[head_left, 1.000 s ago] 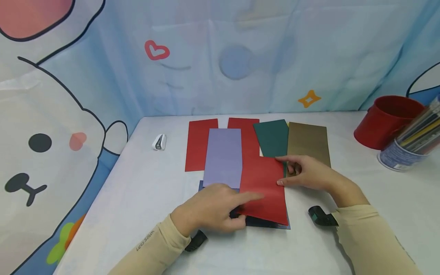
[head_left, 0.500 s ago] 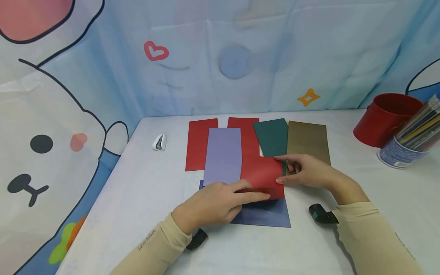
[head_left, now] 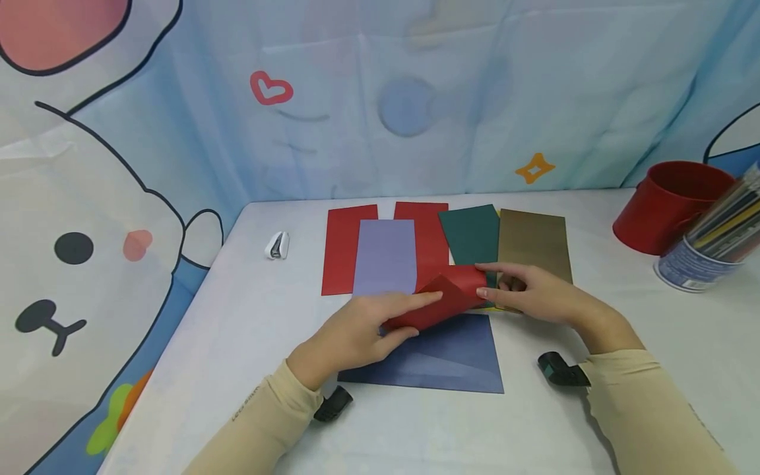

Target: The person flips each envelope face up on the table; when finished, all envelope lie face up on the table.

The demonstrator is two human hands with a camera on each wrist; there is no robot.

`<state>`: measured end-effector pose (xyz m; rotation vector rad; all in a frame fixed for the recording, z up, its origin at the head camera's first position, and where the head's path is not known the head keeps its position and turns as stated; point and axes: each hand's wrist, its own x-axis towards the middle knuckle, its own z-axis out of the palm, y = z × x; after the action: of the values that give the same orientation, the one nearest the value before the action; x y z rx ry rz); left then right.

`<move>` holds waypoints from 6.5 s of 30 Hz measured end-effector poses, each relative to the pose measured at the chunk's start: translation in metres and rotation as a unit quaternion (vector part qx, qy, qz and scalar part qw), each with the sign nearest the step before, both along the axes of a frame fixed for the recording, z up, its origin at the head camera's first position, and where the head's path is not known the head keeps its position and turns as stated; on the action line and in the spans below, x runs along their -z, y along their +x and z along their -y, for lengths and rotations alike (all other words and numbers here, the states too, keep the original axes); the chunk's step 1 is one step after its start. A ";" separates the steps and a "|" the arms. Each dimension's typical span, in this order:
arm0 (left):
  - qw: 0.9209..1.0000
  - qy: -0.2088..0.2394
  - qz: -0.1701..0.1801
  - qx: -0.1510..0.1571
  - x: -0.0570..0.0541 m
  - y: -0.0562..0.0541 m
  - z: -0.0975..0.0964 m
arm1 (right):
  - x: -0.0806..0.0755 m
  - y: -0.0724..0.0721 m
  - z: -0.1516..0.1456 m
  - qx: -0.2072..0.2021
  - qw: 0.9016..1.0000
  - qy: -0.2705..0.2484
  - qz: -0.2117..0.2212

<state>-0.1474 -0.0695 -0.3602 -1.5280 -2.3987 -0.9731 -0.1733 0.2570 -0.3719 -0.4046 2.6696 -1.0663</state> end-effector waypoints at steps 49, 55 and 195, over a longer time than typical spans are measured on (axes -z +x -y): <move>0.919 0.047 0.286 -0.267 0.002 -0.026 0.028 | -0.022 0.004 0.007 -0.001 0.995 0.007 -0.098; 0.914 -0.008 0.311 -0.260 -0.001 -0.025 0.035 | -0.027 0.007 0.004 -0.030 0.998 0.024 -0.059; 0.897 0.020 0.390 -0.208 0.015 -0.039 0.045 | -0.006 0.002 0.001 -0.054 0.998 -0.030 0.013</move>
<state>-0.1867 -0.1149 -0.3751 -0.5733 -2.9730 -1.7316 -0.1716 0.2557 -0.3659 -0.5359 2.5673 -1.1138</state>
